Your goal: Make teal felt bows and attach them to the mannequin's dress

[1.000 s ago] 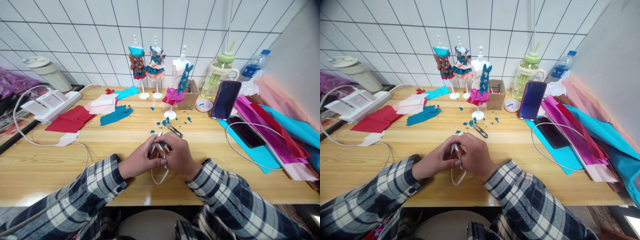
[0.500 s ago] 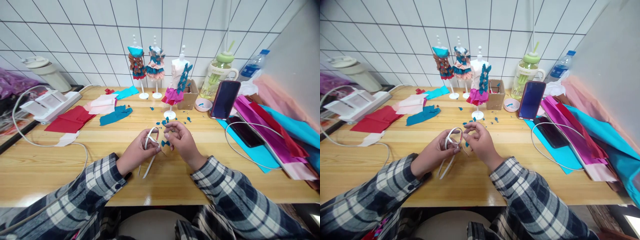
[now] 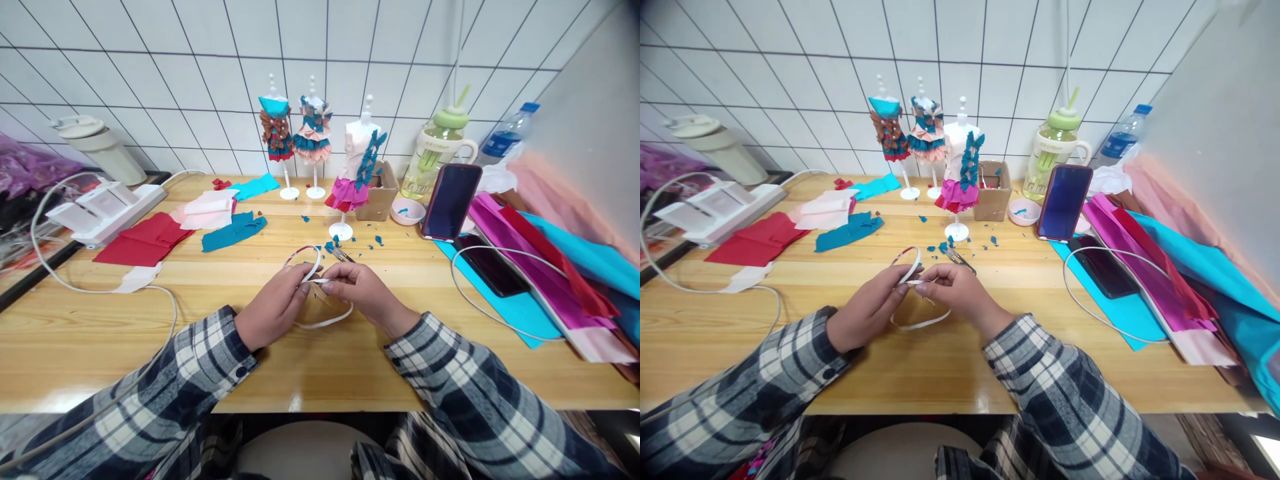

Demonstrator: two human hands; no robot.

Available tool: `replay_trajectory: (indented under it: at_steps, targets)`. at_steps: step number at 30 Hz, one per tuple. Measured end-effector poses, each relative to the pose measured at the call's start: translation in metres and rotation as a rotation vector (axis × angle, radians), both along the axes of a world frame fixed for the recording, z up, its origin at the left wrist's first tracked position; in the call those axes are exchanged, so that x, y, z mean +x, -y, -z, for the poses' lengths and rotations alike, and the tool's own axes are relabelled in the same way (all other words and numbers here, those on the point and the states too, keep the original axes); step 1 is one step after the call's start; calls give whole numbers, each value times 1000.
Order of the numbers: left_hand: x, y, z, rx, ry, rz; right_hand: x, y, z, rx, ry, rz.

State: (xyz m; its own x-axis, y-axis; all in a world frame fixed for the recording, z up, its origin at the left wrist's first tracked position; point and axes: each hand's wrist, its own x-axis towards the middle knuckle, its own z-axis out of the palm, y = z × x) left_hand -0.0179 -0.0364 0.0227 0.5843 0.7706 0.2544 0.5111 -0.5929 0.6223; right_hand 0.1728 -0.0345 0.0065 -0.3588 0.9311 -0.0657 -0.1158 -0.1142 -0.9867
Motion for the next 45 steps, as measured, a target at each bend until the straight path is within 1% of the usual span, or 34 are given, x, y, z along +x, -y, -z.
replay_trajectory:
  at_steps: [2,4,6,9,12,14,18,20,23,27,30,34,38,41,45]
  targets:
    - [-1,-3,0,57,-79,-49,1,1,-3,-156,-100,-109]
    - [-3,-5,0,111,-147,-120,0,3,-5,-262,-162,-178]
    - [-6,-4,1,147,-169,-180,0,5,-6,-319,-231,-207]
    - [-10,-1,1,171,-139,-239,-1,7,-6,-361,-329,-254]
    - [-11,1,0,182,-117,-287,-2,9,-6,-398,-365,-321]
    - [-11,1,0,185,-120,-276,-3,10,-6,-415,-384,-350]
    - [-7,-4,0,215,-97,-178,-6,12,-3,-380,-388,-357]
    - [-6,-6,1,148,-68,-177,-7,12,-1,-360,-356,-337]
    - [-7,-4,2,14,-33,-214,-8,12,0,-350,-307,-335]
    - [-7,1,0,-22,22,-241,-10,14,0,-309,-253,-378]
    - [-6,4,-1,-29,115,-262,-13,15,2,-256,-221,-387]
    - [-3,7,0,-92,228,-285,-17,16,5,-202,-224,-352]
    - [1,6,0,-223,329,-295,-19,16,6,-177,-189,-284]
    - [3,5,1,-365,419,-246,-21,16,6,-172,-170,-227]
    - [6,6,4,-555,632,-96,-22,15,5,-190,-223,-102]
